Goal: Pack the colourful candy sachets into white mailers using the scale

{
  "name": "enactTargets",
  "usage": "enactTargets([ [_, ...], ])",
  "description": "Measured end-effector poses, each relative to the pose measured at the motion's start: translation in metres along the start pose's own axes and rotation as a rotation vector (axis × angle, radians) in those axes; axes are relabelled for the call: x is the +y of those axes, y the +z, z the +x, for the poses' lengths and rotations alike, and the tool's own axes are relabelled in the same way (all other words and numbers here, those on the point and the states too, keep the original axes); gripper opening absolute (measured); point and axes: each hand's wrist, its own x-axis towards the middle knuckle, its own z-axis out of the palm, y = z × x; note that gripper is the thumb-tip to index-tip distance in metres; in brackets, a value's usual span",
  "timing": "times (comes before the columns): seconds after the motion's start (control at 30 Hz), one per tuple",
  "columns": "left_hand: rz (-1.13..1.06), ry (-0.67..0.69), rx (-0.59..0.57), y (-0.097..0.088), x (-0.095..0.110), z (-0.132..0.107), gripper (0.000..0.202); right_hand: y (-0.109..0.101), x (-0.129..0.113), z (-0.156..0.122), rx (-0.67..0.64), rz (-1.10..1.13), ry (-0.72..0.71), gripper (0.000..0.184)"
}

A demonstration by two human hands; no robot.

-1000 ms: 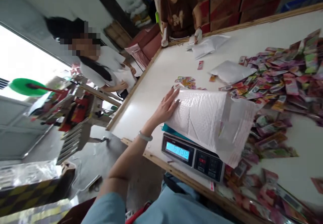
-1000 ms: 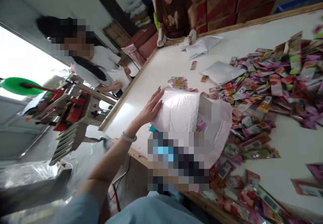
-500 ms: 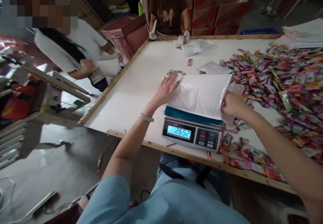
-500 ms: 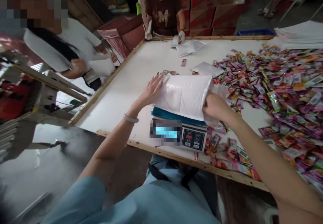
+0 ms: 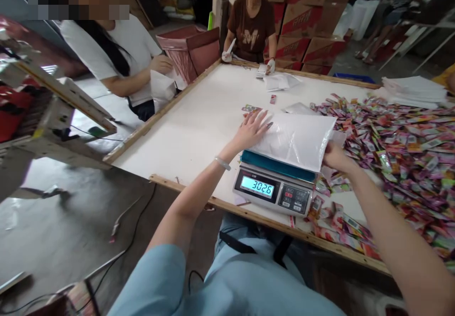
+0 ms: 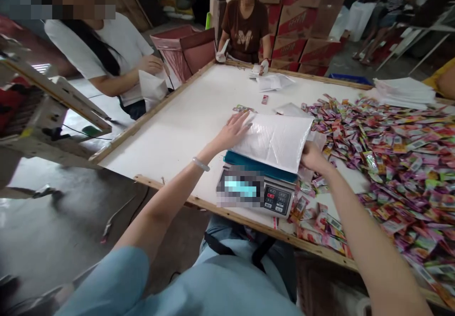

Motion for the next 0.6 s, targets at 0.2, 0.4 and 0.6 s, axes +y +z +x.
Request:
enactTargets([
  [0.2,-0.169,-0.124,0.248,-0.015,-0.031,-0.037,0.061,-0.058,0.032,-0.098,0.467,0.234,0.445,0.033],
  [0.4,-0.323,-0.389,0.413,0.007,-0.067,-0.088,0.072,-0.04,0.053,-0.18,0.851,0.137,0.616,0.036],
  [0.6,-0.271,-0.334,0.409,-0.006,-0.059,-0.086,0.075,-0.029,0.068,-0.19,0.869,0.209,0.59,0.036],
])
